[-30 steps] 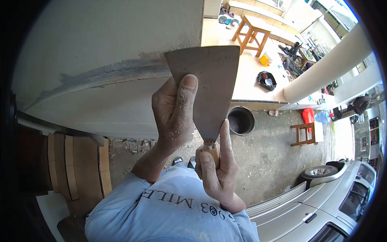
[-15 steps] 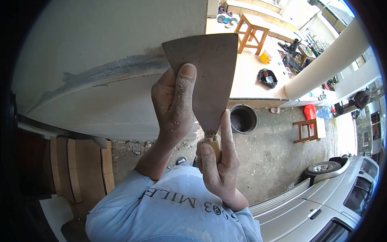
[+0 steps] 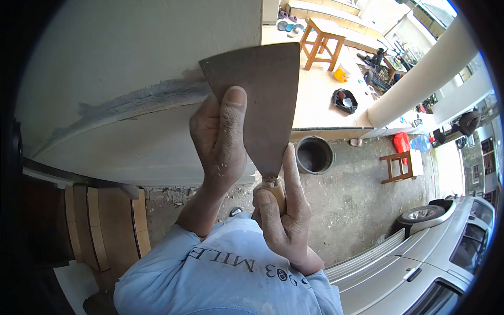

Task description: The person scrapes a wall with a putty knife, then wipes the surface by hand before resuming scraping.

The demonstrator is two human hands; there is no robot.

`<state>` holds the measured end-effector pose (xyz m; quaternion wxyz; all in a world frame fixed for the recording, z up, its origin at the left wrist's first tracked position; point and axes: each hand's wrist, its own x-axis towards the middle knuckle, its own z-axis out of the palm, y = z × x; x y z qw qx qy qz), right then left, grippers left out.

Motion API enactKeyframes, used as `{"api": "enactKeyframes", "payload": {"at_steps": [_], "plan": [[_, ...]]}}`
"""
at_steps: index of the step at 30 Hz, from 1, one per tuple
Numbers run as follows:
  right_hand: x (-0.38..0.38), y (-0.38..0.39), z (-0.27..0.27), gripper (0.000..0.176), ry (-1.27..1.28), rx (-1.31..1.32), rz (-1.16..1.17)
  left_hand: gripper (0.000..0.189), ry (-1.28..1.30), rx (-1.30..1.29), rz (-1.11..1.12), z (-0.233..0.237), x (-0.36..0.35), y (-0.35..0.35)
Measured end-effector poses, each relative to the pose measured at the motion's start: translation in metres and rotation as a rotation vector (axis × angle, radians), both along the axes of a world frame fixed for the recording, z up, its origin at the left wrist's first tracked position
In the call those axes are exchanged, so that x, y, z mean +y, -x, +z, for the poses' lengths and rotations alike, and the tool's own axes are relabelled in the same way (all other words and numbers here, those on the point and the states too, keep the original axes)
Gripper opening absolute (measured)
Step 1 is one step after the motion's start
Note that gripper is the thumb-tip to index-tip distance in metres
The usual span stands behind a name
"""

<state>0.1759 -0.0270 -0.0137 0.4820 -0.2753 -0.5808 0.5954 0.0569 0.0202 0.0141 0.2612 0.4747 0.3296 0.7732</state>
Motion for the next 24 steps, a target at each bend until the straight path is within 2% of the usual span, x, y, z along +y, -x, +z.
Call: {"api": "enactKeyframes", "payload": {"at_steps": [4, 9, 14, 17, 21, 22, 24], "plan": [[-0.005, -0.010, -0.002, 0.056, 0.016, -0.008, -0.020, 0.024, -0.055, 0.144, 0.052, -0.014, 0.006, 0.000], [-0.004, 0.003, 0.004, 0.056, 0.007, -0.034, -0.065, 0.024, -0.069, 0.108, 0.065, -0.012, 0.008, 0.003], [-0.004, -0.009, -0.002, 0.056, 0.028, 0.006, -0.016, 0.023, -0.048, 0.158, 0.089, -0.015, 0.007, 0.001], [-0.005, 0.002, 0.000, 0.056, 0.007, -0.007, -0.022, 0.022, -0.099, 0.068, 0.059, -0.012, 0.011, 0.004], [-0.011, -0.009, -0.001, 0.058, 0.046, 0.043, -0.005, 0.023, -0.065, 0.082, 0.036, -0.013, 0.006, 0.001], [-0.010, -0.001, -0.003, 0.058, 0.005, -0.025, -0.092, 0.023, -0.062, 0.096, 0.050, -0.015, 0.007, 0.001], [-0.009, 0.010, -0.001, 0.058, -0.014, -0.042, -0.117, 0.023, -0.039, 0.061, 0.054, -0.013, 0.007, 0.000]]}}
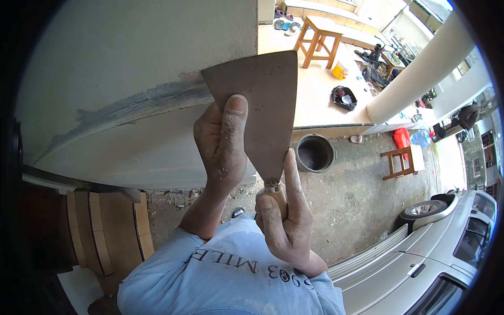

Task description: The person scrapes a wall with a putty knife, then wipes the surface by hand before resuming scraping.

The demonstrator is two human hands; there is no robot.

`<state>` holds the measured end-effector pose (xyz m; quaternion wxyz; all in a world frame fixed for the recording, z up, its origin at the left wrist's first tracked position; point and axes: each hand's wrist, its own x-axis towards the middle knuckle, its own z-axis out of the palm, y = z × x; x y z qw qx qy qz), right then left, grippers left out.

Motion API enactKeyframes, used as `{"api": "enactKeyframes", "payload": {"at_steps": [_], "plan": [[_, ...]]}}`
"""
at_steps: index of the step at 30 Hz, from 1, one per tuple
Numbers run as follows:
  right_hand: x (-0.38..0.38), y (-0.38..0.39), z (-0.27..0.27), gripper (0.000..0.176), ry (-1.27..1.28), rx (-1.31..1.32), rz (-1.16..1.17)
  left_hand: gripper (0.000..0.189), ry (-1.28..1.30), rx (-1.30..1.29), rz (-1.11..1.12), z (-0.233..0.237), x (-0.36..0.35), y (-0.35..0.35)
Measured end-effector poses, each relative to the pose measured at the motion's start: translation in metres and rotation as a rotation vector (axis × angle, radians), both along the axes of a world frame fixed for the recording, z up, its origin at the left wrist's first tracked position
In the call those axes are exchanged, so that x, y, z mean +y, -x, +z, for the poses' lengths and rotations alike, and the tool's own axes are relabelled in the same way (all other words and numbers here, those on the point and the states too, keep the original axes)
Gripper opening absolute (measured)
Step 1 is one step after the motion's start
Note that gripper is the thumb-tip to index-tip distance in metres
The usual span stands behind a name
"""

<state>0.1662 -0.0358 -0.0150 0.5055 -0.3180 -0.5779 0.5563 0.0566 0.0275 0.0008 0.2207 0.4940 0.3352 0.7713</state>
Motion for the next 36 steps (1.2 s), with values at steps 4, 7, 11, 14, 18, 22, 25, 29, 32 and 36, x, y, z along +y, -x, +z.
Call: {"api": "enactKeyframes", "payload": {"at_steps": [4, 7, 11, 14, 18, 22, 25, 29, 32, 36], "plan": [[-0.004, -0.005, -0.001, 0.058, 0.019, 0.016, 0.017, 0.023, 0.037, -0.067, -0.040, 0.005, -0.007, -0.002], [-0.003, -0.014, 0.004, 0.058, 0.062, 0.066, 0.094, 0.024, -0.027, 0.003, -0.001, -0.001, -0.002, 0.001], [0.000, -0.009, 0.005, 0.056, 0.036, 0.019, 0.118, 0.025, -0.051, -0.035, -0.015, 0.005, 0.000, 0.005], [0.001, -0.016, -0.005, 0.056, 0.042, 0.036, 0.090, 0.025, -0.017, 0.060, -0.004, -0.005, -0.001, 0.005], [0.002, 0.002, 0.000, 0.054, -0.027, 0.013, 0.011, 0.024, 0.016, 0.037, -0.019, 0.000, -0.003, 0.007], [0.000, -0.014, 0.000, 0.058, 0.044, 0.067, 0.119, 0.026, -0.001, 0.064, -0.047, -0.005, -0.002, 0.004], [0.000, -0.009, 0.002, 0.058, 0.050, 0.033, 0.099, 0.030, 0.015, -0.007, -0.048, -0.002, -0.001, 0.004], [0.002, -0.009, -0.003, 0.057, 0.067, 0.074, 0.108, 0.033, 0.065, 0.045, -0.127, -0.004, -0.005, 0.008], [0.002, -0.008, -0.001, 0.057, 0.029, 0.090, 0.114, 0.034, 0.068, -0.048, -0.128, -0.002, -0.002, 0.005], [0.001, -0.002, -0.005, 0.056, 0.004, 0.061, 0.074, 0.035, 0.101, -0.060, -0.275, 0.000, -0.006, 0.012]]}}
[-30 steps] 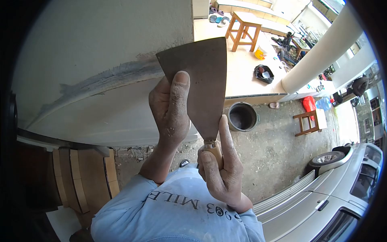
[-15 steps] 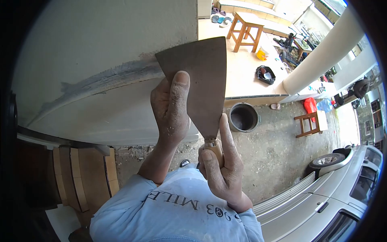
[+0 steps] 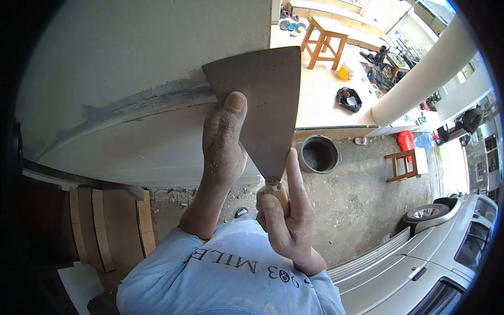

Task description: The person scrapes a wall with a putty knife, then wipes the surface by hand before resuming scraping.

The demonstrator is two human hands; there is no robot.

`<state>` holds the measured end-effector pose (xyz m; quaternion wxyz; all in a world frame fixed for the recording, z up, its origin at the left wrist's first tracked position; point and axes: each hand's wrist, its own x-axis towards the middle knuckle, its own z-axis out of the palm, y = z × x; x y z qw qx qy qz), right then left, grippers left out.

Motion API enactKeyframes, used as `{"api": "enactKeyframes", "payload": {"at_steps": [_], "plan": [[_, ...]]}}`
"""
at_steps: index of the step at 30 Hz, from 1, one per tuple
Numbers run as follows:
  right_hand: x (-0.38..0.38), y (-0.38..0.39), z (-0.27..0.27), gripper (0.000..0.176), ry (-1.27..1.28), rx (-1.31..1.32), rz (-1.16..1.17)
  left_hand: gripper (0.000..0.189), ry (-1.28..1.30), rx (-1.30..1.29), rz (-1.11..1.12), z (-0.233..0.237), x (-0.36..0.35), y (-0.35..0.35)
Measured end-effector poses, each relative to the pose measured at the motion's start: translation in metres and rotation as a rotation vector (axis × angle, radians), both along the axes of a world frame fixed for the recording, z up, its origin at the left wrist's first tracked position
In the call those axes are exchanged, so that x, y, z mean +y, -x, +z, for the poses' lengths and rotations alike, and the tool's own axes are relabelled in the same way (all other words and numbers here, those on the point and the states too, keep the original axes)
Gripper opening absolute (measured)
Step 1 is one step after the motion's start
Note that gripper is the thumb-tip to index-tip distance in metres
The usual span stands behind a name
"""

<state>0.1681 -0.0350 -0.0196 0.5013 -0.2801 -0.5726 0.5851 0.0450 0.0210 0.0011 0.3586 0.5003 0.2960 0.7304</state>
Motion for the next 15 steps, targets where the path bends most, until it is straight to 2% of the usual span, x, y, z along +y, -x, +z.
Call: {"api": "enactKeyframes", "payload": {"at_steps": [5, 15], "plan": [[0.001, 0.002, 0.001, 0.056, -0.068, -0.040, -0.088, 0.042, 0.062, 0.007, -0.024, -0.003, 0.002, 0.000], [0.004, -0.006, 0.001, 0.056, 0.002, -0.009, 0.067, 0.043, 0.126, -0.083, -0.067, 0.003, -0.002, -0.001]]}}
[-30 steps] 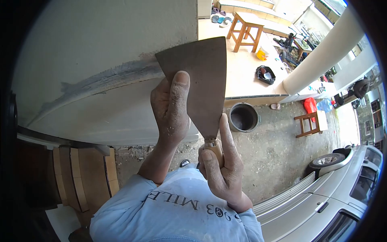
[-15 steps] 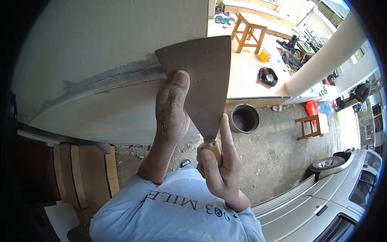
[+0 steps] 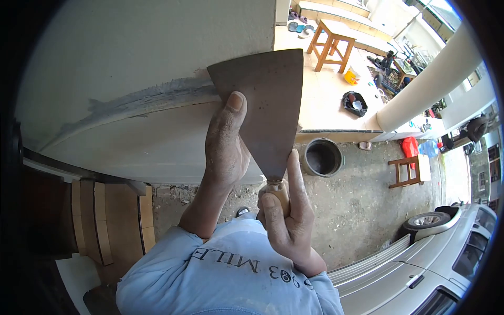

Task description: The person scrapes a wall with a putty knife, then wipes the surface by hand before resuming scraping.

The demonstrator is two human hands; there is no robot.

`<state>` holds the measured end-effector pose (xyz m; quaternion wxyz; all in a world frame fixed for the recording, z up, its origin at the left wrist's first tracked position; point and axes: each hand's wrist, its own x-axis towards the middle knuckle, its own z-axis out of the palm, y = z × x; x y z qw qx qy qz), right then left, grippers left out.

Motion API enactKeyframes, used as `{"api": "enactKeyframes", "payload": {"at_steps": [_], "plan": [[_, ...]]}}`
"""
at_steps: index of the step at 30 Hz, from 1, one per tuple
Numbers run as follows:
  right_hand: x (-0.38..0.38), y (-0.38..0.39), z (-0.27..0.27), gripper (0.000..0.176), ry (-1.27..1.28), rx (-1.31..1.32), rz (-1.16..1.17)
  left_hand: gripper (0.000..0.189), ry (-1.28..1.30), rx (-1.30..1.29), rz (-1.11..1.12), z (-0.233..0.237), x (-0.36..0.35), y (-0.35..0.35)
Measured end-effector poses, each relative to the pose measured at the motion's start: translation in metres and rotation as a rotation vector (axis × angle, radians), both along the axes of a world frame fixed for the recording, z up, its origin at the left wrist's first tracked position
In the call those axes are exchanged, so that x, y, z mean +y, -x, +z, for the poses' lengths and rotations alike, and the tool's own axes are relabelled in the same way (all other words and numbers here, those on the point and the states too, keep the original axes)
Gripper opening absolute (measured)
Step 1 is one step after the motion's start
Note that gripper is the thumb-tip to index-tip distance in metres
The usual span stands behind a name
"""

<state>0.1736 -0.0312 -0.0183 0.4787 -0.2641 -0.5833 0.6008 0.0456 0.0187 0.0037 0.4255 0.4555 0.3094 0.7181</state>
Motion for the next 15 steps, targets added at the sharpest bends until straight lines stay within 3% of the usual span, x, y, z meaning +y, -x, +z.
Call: {"api": "enactKeyframes", "payload": {"at_steps": [3, 6, 9, 11, 15], "plan": [[0.002, -0.010, 0.002, 0.057, 0.029, -0.015, -0.011, 0.044, 0.028, -0.007, 0.033, -0.006, 0.001, -0.006], [-0.001, -0.001, -0.003, 0.056, -0.080, -0.088, -0.060, 0.036, 0.062, -0.127, -0.109, -0.007, 0.001, 0.004], [0.002, -0.012, -0.003, 0.055, -0.027, -0.056, -0.030, 0.039, 0.013, -0.027, -0.067, -0.014, 0.000, 0.001], [0.002, -0.012, 0.003, 0.055, -0.030, -0.057, -0.020, 0.043, 0.111, -0.046, 0.037, -0.017, 0.001, -0.002], [0.007, 0.003, -0.005, 0.055, -0.054, -0.041, -0.020, 0.051, 0.113, -0.024, -0.004, -0.012, 0.004, 0.004]]}}
